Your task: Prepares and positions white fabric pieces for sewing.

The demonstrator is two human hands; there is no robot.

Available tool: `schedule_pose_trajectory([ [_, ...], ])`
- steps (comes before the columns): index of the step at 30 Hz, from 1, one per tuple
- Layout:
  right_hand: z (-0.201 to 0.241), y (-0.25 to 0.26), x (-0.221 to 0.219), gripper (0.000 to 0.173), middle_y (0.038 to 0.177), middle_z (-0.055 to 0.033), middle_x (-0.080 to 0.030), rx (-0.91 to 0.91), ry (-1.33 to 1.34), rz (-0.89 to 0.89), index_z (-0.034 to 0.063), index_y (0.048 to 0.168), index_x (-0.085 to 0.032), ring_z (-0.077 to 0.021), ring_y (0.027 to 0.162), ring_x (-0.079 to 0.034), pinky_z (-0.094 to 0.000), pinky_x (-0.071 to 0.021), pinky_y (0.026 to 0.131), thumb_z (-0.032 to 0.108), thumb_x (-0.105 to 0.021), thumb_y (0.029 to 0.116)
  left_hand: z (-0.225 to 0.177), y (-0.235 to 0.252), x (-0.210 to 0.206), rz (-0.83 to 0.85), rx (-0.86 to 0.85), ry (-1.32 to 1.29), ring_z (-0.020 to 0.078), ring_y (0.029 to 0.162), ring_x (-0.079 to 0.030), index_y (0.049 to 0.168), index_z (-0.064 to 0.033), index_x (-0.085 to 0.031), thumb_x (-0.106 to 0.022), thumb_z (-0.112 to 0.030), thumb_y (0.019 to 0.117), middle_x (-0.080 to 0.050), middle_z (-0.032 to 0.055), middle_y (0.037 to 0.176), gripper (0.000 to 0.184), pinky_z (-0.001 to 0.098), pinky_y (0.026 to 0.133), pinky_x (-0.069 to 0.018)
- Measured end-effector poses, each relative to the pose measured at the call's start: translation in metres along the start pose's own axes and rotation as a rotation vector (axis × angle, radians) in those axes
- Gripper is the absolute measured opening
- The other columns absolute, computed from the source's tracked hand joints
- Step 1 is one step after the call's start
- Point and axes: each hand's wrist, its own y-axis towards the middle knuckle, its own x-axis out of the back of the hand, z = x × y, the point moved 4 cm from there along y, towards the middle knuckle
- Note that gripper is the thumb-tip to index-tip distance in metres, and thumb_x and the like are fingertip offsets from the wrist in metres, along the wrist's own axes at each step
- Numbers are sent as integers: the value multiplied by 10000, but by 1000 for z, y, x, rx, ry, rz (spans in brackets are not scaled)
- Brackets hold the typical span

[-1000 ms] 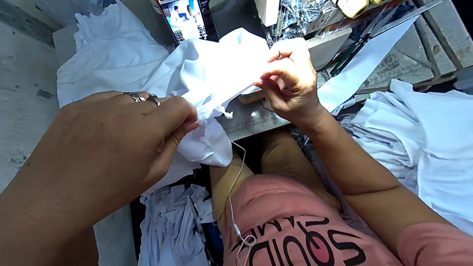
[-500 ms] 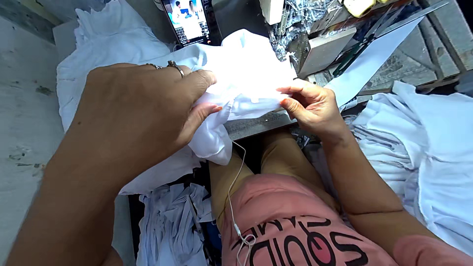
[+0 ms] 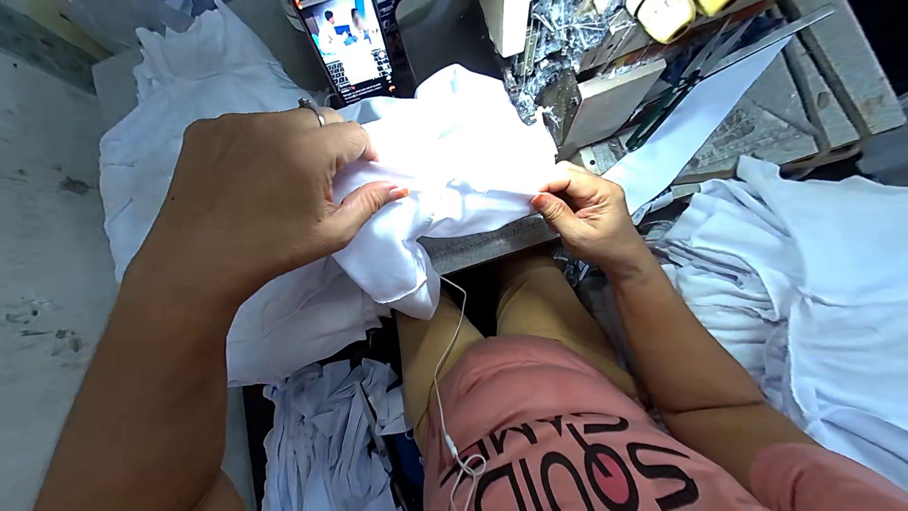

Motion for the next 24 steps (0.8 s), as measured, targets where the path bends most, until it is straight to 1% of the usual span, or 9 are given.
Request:
schedule_pose_trajectory([
  [2,-3,1,-1,123,935,-11,-638,52,20,-9,-37,950,-681,43,877,-570,-100,-476,792,22,-580,988,1,1,1,12,-5,-64,253,591,-500,917,-65,-649,-523,-515,999,-551,98,737,474,456,524,-340],
  [4,-3,1,-1,125,938,-32,-655,70,30,-15,-55,961,-688,23,891,-594,-122,-499,813,27,-596,984,4,3,2,16,-23,-117,216,602,-509,909,-88,-651,-548,-509,988,-554,71,736,441,443,525,-362],
  [8,5,-2,1,121,937,-39,-646,29,45,-8,-64,1006,-697,32,829,-604,-110,-522,774,35,-639,969,10,9,3,-10,-50,-154,166,611,-510,886,-131,-650,-583,-545,963,-544,21,712,427,406,540,-374],
  [12,6,-4,3,105,889,-31,-624,11,81,-34,-66,955,-697,26,802,-590,-106,-513,749,18,-634,961,13,15,4,-40,-100,-179,123,623,-542,887,-127,-650,-620,-518,942,-575,-2,727,395,359,547,-409],
  [14,11,-6,5,102,869,-30,-610,5,93,-43,-57,927,-690,13,792,-585,-115,-513,729,23,-634,959,-5,22,15,-19,-116,-181,124,641,-547,886,-101,-651,-635,-469,941,-583,11,740,372,350,566,-412],
  [16,18,-11,5,117,858,-30,-618,16,74,-57,-53,911,-693,19,783,-585,-112,-510,717,40,-640,956,-37,32,33,48,-103,-180,172,642,-545,851,-28,-651,-648,-383,943,-579,67,732,367,381,571,-386],
  [17,20,-14,4,127,852,-28,-617,20,60,-63,-52,903,-693,23,779,-577,-104,-500,710,51,-641,957,-45,35,36,77,-95,-167,183,635,-544,843,-23,-649,-642,-381,946,-572,71,723,373,388,563,-385],
  [21,14,-21,0,131,849,-38,-629,12,51,-93,-53,899,-692,17,786,-574,-101,-487,720,50,-637,957,-42,38,20,65,-133,-100,185,593,-540,823,-89,-661,-557,-449,965,-543,29,668,400,394,520,-366],
  [24,9,-18,-1,132,851,-41,-621,-8,77,-107,-56,904,-683,18,759,-578,-102,-499,690,48,-634,968,-30,43,7,29,-128,-107,201,618,-557,859,-104,-682,-556,-478,966,-571,45,706,409,422,530,-376],
])
